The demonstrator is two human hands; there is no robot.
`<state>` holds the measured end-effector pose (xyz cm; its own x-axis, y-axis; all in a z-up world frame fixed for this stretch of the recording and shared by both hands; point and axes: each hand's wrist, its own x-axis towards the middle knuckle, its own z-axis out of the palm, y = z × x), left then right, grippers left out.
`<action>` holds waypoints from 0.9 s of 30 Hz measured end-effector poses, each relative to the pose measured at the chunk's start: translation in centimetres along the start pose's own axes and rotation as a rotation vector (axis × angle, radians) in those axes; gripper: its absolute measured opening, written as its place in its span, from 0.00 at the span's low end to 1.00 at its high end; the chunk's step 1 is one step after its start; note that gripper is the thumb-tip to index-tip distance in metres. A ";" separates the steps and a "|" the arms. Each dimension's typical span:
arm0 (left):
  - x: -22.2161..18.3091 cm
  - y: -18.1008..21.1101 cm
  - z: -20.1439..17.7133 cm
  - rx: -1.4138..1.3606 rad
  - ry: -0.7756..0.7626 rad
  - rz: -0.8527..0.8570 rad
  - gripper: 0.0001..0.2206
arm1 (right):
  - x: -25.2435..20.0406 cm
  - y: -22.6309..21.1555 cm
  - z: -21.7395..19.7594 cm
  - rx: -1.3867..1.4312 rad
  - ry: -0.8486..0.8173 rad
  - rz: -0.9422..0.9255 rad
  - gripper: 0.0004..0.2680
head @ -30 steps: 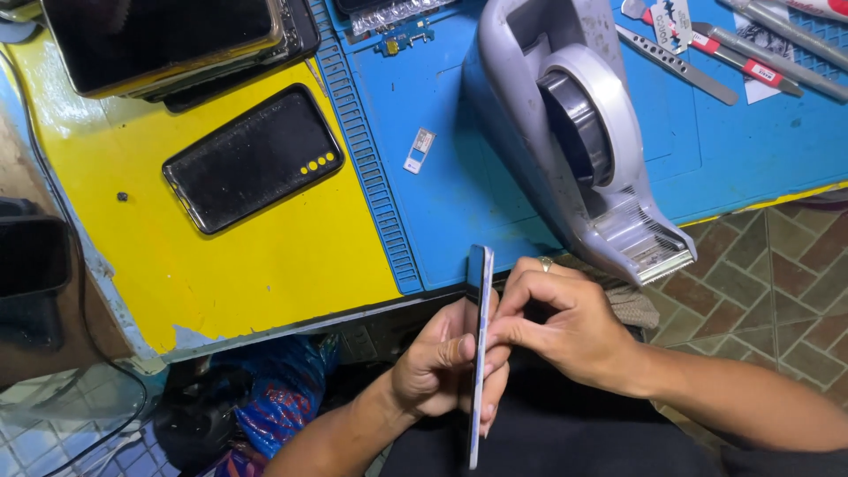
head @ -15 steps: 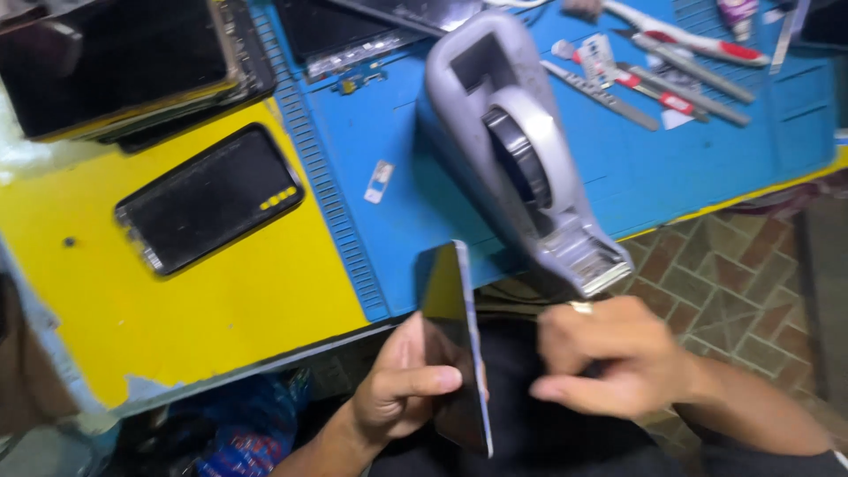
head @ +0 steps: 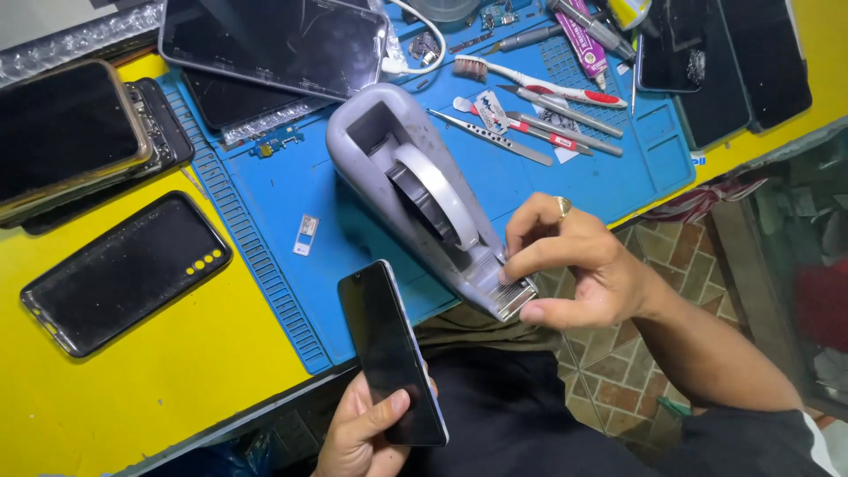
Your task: Assembling a mobile phone by gluing the back cover, securing it with tape, and testing its functionality by inserting a SIM card.
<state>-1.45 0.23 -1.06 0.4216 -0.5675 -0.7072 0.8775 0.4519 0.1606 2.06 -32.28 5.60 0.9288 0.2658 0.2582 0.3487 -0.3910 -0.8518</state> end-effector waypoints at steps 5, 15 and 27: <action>0.4 -1.8 -2.2 -0.022 0.267 -0.049 0.26 | 0.6 -2.0 0.5 -0.029 0.046 0.016 0.04; 0.2 -2.3 -2.4 0.067 0.121 0.001 0.21 | -2.9 -4.8 4.1 0.007 0.475 0.332 0.03; -0.4 -0.9 -0.2 0.245 0.017 0.068 0.32 | -5.4 -4.9 5.7 0.166 0.574 0.339 0.01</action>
<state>-2.47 0.20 -1.06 0.4793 -0.5289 -0.7004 0.8774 0.3072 0.3684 -5.41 -26.74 5.78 0.9187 -0.3739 0.1269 0.0459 -0.2181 -0.9749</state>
